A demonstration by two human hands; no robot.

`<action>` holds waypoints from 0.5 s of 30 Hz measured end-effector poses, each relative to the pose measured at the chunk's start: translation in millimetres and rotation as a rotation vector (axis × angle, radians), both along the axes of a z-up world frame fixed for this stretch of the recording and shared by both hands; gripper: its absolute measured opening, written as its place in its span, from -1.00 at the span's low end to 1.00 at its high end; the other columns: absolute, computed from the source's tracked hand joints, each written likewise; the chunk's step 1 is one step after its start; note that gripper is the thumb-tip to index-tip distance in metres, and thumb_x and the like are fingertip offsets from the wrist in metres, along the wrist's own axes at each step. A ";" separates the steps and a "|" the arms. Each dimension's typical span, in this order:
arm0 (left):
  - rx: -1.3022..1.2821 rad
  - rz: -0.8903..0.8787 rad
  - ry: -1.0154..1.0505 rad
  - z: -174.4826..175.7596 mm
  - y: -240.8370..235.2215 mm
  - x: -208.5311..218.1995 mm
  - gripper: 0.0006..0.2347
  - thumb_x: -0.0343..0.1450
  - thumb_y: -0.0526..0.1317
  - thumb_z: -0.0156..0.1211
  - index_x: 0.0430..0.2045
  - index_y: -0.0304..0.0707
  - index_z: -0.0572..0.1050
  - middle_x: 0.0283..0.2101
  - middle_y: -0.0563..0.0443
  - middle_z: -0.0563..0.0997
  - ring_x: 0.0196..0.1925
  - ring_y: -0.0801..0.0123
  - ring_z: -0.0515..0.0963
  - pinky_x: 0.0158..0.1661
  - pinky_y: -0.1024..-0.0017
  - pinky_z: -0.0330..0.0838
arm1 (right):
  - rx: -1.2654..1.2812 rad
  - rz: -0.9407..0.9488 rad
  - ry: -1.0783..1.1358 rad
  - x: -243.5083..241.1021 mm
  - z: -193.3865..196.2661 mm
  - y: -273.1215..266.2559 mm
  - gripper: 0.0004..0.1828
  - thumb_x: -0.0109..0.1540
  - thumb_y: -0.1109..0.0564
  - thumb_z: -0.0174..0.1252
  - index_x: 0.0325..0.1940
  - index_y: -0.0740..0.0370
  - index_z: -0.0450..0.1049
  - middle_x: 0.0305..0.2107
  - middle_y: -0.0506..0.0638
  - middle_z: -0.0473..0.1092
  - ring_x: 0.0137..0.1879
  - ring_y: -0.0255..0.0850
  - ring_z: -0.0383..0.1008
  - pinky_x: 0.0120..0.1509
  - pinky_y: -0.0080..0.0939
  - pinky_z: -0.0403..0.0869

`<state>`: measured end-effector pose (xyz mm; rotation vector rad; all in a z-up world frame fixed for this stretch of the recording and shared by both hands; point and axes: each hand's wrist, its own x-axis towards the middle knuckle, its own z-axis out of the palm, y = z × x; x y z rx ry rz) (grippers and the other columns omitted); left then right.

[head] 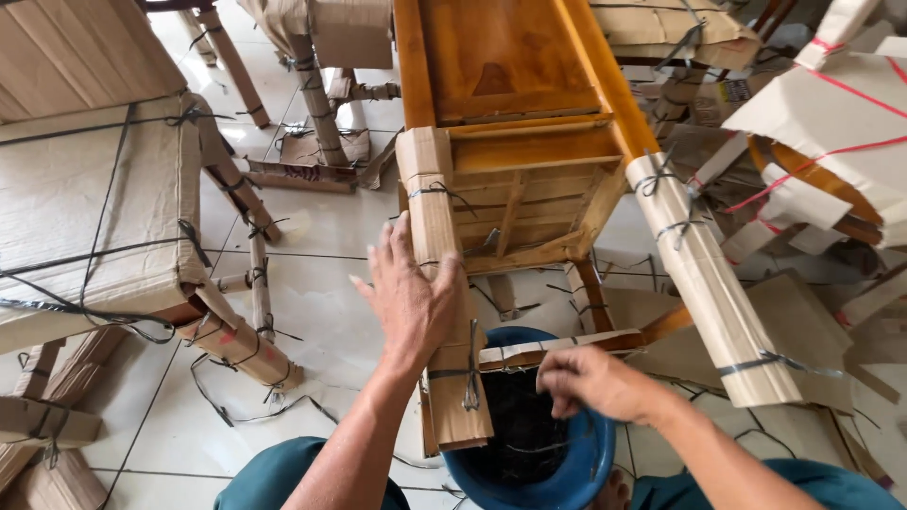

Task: The person wraps the legs of a wooden chair with cardboard and secures them using black plastic zip ties. They repeatedly tie and twist the zip ties around the cardboard-wrapped legs to ensure the wrapping is held in place.

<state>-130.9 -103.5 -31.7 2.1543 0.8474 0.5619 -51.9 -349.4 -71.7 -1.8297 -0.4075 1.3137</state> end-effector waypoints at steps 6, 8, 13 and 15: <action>0.179 -0.393 -0.239 46.2 -40.3 -34.3 -0.48 0.47 0.20 -0.16 -0.08 -0.21 0.61 0.08 -0.06 0.62 -0.12 0.24 0.61 -0.14 0.26 0.40 | 0.304 -0.188 -0.288 -7.2 72.3 -17.7 -0.77 0.35 0.15 0.12 -0.15 0.37 0.60 -0.60 0.07 0.43 -0.48 -0.16 0.48 -0.46 -0.28 0.40; -0.112 -0.614 -0.198 65.1 -58.8 -43.9 -0.34 0.40 0.28 -0.14 0.08 -0.36 0.53 0.17 -0.21 0.57 -0.19 0.23 0.69 -0.22 0.30 0.59 | 0.358 -0.199 -0.340 -9.5 84.5 -15.9 -0.77 0.34 0.11 0.13 -0.14 0.31 0.61 -0.62 0.03 0.42 -0.51 -0.21 0.45 -0.49 -0.32 0.34; -0.242 -0.708 -0.439 60.8 -83.3 -45.5 -0.71 0.51 -0.11 0.03 -0.10 -0.27 0.65 -0.04 -0.12 0.71 0.02 0.24 0.70 -0.04 0.42 0.67 | 0.631 -0.114 -0.222 -19.2 68.1 -3.2 -0.77 0.39 0.10 0.06 -0.04 0.18 0.61 -0.55 -0.08 0.37 -0.55 -0.36 0.21 -0.52 -0.38 0.27; -0.342 -0.564 -0.439 36.5 -77.8 -39.4 -0.77 0.50 -0.17 0.07 -0.24 -0.25 0.69 -0.18 -0.01 0.72 -0.10 0.37 0.68 -0.10 0.47 0.59 | 0.617 -0.140 -0.212 -21.7 67.5 -1.7 -0.76 0.38 0.07 0.09 -0.10 0.23 0.62 -0.58 -0.12 0.30 -0.52 -0.37 0.19 -0.50 -0.40 0.22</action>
